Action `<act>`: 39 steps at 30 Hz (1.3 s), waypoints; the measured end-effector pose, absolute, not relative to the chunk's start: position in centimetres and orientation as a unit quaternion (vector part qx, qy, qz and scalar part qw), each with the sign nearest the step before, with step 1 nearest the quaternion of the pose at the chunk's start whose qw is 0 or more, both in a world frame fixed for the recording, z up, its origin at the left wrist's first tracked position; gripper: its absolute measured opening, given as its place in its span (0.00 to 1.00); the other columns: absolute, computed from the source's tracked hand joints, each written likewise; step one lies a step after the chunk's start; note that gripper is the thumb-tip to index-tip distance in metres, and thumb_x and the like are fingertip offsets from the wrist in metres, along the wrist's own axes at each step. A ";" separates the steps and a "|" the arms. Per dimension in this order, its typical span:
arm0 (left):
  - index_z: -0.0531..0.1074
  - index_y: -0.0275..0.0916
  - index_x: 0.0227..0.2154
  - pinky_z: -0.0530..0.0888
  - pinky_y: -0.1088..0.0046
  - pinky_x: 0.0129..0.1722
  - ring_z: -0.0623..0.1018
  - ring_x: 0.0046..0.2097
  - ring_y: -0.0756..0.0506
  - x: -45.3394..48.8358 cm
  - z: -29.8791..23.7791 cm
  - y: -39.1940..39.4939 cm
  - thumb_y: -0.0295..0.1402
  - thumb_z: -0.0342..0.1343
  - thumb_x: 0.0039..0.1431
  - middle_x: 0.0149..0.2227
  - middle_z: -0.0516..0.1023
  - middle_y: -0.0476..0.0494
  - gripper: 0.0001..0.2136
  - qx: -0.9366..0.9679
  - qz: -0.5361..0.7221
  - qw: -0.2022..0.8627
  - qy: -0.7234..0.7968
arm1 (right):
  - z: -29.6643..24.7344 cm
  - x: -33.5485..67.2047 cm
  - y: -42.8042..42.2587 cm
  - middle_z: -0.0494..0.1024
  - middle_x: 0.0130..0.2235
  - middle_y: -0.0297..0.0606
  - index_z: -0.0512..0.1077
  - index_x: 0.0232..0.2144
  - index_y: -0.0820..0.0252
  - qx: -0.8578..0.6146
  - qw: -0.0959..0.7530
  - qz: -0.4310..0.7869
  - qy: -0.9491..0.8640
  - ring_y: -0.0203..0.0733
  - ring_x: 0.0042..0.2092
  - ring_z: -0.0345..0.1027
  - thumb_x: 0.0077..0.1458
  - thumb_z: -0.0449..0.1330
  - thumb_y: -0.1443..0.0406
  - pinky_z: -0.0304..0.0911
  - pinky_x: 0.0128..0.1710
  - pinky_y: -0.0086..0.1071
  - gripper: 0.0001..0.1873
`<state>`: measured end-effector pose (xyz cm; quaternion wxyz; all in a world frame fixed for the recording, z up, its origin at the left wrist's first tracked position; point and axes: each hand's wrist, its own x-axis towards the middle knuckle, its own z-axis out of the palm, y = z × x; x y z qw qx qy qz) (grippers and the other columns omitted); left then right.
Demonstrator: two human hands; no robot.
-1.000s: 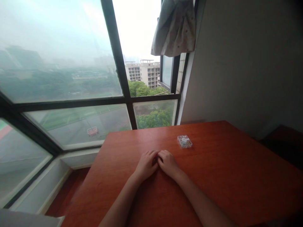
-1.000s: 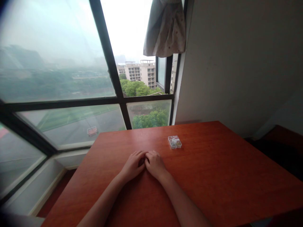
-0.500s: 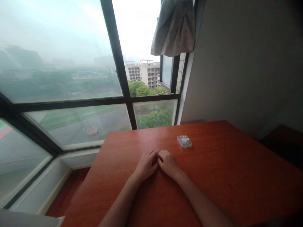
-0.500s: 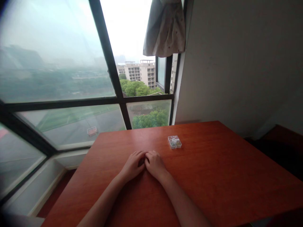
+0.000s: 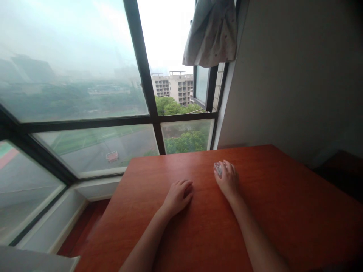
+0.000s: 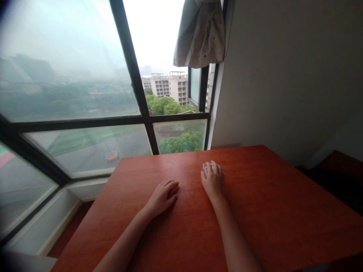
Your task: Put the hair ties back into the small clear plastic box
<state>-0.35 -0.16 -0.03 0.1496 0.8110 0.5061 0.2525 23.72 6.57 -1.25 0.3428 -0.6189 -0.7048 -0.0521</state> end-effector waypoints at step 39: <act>0.59 0.39 0.58 0.70 0.63 0.55 0.70 0.56 0.38 -3.3 0.5 0.5 0.31 0.67 0.41 0.58 0.66 0.35 0.39 0.609 0.452 0.448 0.474 | -1.1 17.5 3.6 0.76 0.50 0.44 0.67 0.56 0.58 -0.496 0.372 0.341 -0.707 0.45 0.44 0.74 0.62 0.47 0.52 0.68 0.44 0.36 0.26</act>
